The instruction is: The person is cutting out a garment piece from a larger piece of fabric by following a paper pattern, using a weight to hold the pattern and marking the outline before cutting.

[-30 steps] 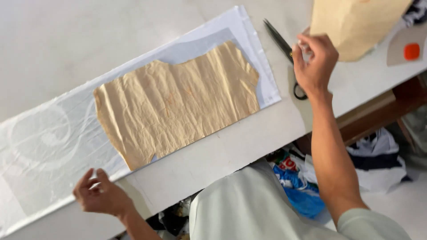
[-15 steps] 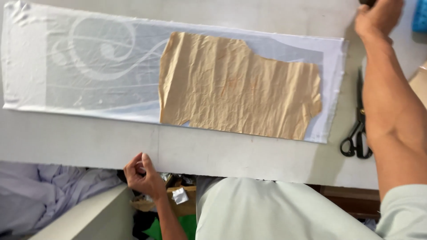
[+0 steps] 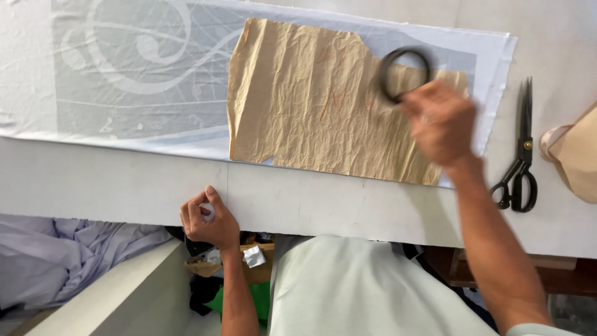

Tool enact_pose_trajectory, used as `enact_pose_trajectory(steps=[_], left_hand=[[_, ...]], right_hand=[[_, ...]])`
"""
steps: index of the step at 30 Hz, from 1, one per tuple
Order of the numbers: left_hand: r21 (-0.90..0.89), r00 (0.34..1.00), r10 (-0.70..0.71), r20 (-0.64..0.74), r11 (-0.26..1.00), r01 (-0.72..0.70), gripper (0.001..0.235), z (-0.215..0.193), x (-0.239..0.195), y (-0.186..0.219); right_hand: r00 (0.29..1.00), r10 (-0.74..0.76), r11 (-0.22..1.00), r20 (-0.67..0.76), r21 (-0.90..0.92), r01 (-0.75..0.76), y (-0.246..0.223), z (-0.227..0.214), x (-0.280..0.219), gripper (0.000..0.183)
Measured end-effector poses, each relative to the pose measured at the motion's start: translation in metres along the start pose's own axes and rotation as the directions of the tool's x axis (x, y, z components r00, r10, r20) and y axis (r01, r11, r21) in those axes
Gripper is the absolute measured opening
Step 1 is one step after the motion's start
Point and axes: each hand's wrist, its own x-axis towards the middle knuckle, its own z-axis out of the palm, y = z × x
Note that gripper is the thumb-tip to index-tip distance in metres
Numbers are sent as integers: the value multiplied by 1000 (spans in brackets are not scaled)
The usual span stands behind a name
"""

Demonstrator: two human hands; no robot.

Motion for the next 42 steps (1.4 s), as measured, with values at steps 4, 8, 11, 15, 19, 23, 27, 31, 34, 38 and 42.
enact_pose_trajectory(steps=[4,8,11,15,19,23,27,31,34,38,42], left_hand=[[-10,1000,13,3,1000,-13,13,3,1,1],[-28,1000,16,-9,999,-16,14,1,0,-1],[-40,1000,13,-14,999,-14,14,-1,0,3],[-27,999,24,21,999,-23,14,-2,0,1],[-33,1000,25,14,999,-24,13,-1,-1,0],[-20,1000,17,15,1000,-17,13,-1,-1,-2],[-15,1000,19,8,1000,-19,13,-1,-2,-3],[-14,1000,21,12,1000,-21,12,0,-2,-4],[-4,1000,21,3,1000,-21,14,1,-2,-2],[-10,1000,19,-3,1000,-19,14,1,0,-3],[17,999,29,16,999,-29,13,0,-1,-7]], right_hand=[[997,-39,999,64,-36,42,-44,37,-14,11],[993,-55,998,104,32,52,-64,41,-18,13],[996,-41,999,81,4,41,-61,46,-23,10],[998,-26,999,61,-36,29,-61,49,-25,11],[998,-33,999,61,-41,35,-59,54,-27,11],[996,-68,996,50,-51,71,-60,54,-24,13],[994,-104,992,41,-63,106,-64,55,-20,13],[993,-109,992,49,-62,112,-66,60,-19,14],[990,-113,990,81,-70,119,-65,63,-19,12],[988,-99,993,117,-55,106,-75,47,-8,16],[992,-43,995,118,-79,53,-90,12,-10,26]])
